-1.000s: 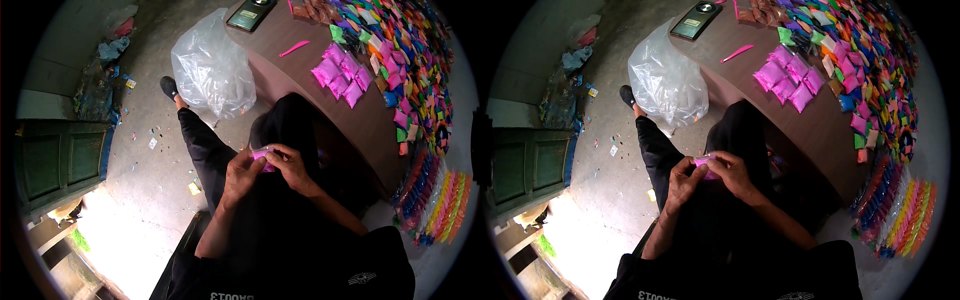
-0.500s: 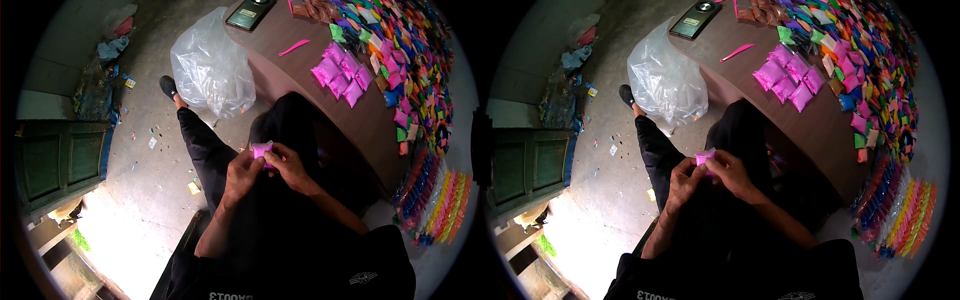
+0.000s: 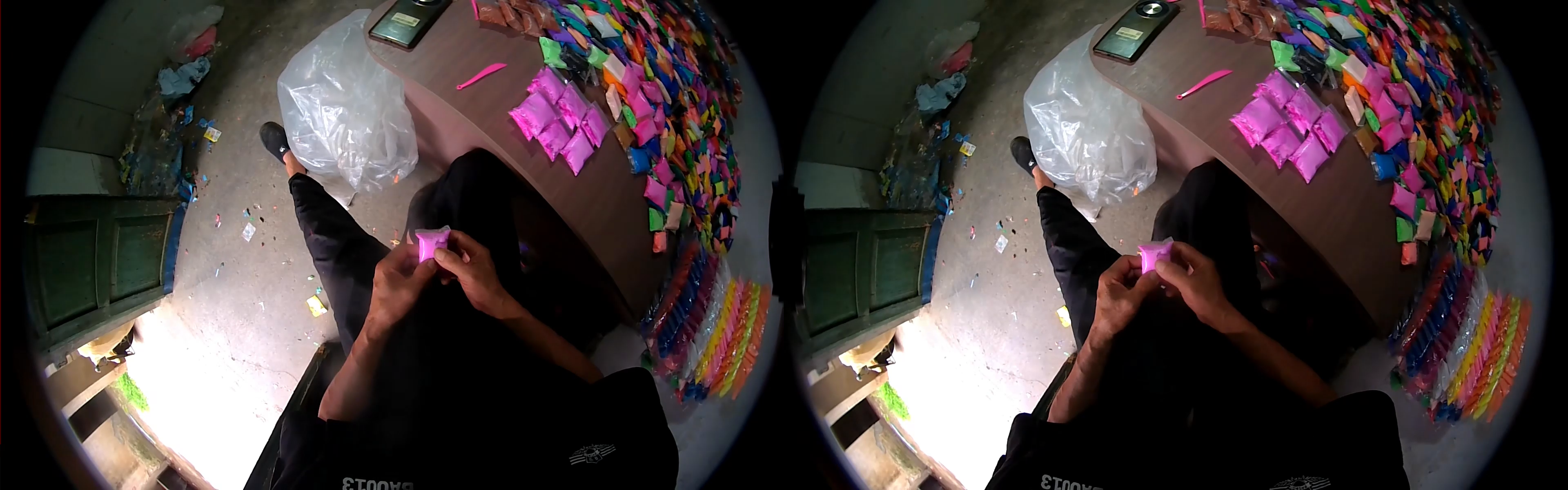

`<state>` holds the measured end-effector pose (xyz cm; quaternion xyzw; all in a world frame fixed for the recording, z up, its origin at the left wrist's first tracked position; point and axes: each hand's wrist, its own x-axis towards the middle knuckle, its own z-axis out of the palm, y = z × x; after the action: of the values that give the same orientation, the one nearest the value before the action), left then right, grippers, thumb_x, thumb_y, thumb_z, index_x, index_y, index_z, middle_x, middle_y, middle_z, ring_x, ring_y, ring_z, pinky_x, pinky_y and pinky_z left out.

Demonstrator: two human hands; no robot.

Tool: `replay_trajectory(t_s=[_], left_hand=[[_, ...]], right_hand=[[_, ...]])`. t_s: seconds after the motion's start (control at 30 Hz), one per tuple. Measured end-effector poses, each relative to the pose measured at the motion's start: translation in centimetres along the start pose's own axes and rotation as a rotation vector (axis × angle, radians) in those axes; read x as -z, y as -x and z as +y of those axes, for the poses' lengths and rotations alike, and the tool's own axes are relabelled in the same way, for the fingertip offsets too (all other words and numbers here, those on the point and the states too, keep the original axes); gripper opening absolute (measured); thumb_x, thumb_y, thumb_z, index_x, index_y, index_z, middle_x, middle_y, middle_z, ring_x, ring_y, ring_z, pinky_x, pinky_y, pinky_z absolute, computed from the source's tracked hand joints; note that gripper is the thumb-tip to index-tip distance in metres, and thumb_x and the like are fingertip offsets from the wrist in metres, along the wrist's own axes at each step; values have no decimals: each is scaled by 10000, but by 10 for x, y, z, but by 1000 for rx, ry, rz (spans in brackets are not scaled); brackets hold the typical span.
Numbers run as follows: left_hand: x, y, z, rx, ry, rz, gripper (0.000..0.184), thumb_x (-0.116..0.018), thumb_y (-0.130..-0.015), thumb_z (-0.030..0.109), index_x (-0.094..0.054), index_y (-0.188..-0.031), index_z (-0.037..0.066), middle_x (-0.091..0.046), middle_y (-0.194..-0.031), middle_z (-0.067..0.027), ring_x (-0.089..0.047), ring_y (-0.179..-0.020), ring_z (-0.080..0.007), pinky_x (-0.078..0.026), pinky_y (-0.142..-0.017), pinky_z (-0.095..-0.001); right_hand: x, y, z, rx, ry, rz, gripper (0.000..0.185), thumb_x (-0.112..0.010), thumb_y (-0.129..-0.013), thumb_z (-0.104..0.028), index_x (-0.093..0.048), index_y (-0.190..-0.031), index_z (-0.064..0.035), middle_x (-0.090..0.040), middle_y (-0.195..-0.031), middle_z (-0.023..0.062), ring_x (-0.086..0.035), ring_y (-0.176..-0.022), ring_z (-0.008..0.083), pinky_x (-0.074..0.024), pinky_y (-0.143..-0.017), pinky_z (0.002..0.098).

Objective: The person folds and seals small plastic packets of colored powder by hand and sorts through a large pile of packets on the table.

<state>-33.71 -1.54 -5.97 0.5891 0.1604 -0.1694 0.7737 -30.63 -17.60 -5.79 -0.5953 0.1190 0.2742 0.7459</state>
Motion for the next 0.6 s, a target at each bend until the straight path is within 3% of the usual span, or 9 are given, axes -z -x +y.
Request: replay_trajectory(t_s=[0.13,0.2,0.33,0.6], left_hand=[[4,-1,-4,29,-42,2,302,-725,-921,118,-624,-1150,-52,-715,-966,-87,-668,-825,-120,-533,-747,-227],[4,0,-3,50,-46,-1,298,-725,-922,118,-626,-1149,-48,-714,-967,-80,-666,-834,-117,-531,-750,-225],[5,4,-1,71,13,3,284,-726,-920,109,-633,-1145,-38,-712,-963,-67,-659,-840,-104,-525,-751,-217],[9,3,-8,23,6,-5,245,-731,-908,69,-647,-1114,-34,-712,-967,-59,-655,-849,-93,-520,-763,-214]], right_hand=[[3,-2,6,-16,-40,20,234,-679,-938,-176,-663,-1126,-39,-639,-883,-6,-561,-686,43,-448,-568,176],[10,-3,8,-46,-23,-54,282,-677,-960,-190,-633,-1203,-54,-643,-964,-4,-588,-797,64,-474,-618,206],[11,-2,7,-18,-50,-59,288,-681,-957,-188,-635,-1202,-45,-644,-949,-5,-589,-794,66,-475,-614,211],[7,-4,10,61,-33,-21,235,-653,-958,-142,-657,-1161,-24,-648,-945,-5,-580,-834,56,-478,-753,213]])
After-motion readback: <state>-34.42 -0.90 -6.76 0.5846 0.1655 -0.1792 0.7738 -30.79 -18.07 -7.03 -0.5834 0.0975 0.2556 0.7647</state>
